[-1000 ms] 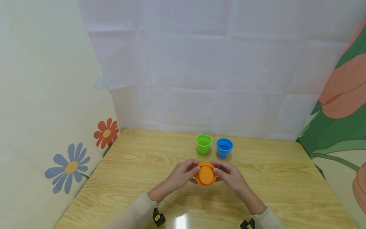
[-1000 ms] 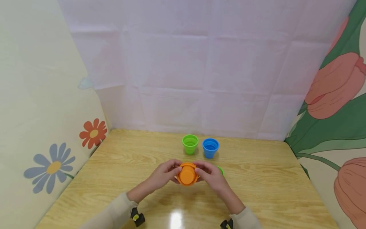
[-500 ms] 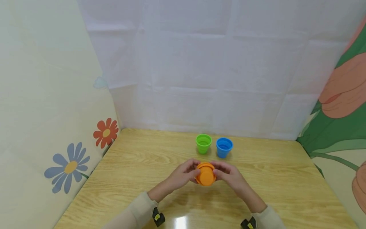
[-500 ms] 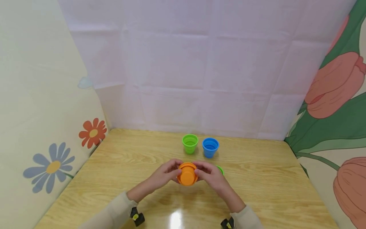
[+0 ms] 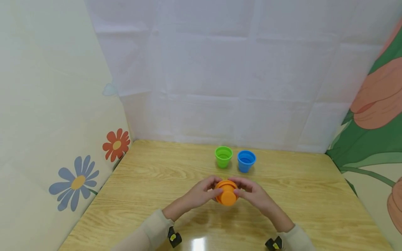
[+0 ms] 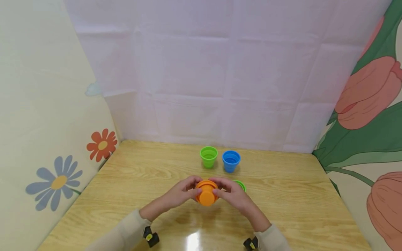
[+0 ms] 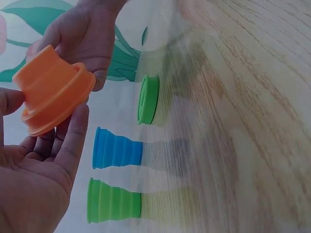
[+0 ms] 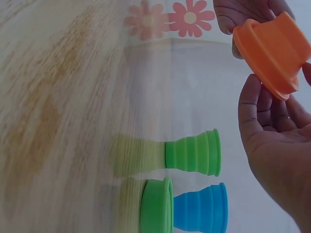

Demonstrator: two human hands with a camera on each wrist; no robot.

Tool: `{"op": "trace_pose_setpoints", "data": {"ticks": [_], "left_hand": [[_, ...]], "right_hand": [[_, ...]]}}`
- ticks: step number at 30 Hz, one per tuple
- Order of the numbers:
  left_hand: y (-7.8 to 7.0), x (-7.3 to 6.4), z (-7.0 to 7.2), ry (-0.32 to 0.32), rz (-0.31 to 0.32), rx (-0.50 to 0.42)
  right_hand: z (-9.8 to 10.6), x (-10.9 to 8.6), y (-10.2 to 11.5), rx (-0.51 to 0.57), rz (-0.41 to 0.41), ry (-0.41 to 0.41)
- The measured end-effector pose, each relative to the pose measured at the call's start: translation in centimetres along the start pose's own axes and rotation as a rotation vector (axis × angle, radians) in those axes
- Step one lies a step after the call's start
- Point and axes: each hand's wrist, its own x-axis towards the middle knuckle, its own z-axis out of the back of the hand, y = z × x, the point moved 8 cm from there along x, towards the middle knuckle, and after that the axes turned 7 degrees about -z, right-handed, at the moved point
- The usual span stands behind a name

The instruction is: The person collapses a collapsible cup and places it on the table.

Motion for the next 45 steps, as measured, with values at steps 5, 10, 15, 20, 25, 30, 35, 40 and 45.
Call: {"op": "trace_pose_setpoints", "data": {"ticks": [5, 10, 15, 20, 25, 30, 35, 40, 45], "left_hand": [[0.0, -0.1, -0.1, 0.033, -0.002, 0.039], [-0.1, -0.2, -0.1, 0.051, -0.047, 0.140], [-0.2, -0.1, 0.0, 0.027, -0.073, 0.222], [-0.4, 0.1, -0.1, 0.001, -0.085, 0.257], [-0.5, 0.2, -0.1, -0.023, -0.096, 0.295], [-0.9, 0.3, -0.1, -0.039, -0.125, 0.357], [-1.0, 0.3, 0.0, -0.042, -0.117, 0.396], [-0.9, 0.2, 0.1, -0.054, -0.076, 0.474], [-0.6, 0.2, 0.2, -0.048, -0.052, 0.476]], "right_hand": [[-0.1, -0.1, 0.4, -0.035, 0.030, 0.018], [-0.4, -0.1, 0.6, -0.096, 0.044, 0.020], [-0.7, -0.2, 0.9, -0.142, 0.078, 0.009], [-0.8, -0.4, 1.4, -0.174, 0.120, -0.025], [-1.5, -1.1, 3.6, -0.224, 0.207, -0.050], [-1.9, -1.6, 5.1, -0.304, 0.226, -0.105], [-2.1, -1.8, 5.8, -0.373, 0.244, -0.148], [-2.2, -1.7, 5.6, -0.471, 0.242, -0.180], [-1.4, -0.8, 3.4, -0.493, 0.215, -0.212]]}}
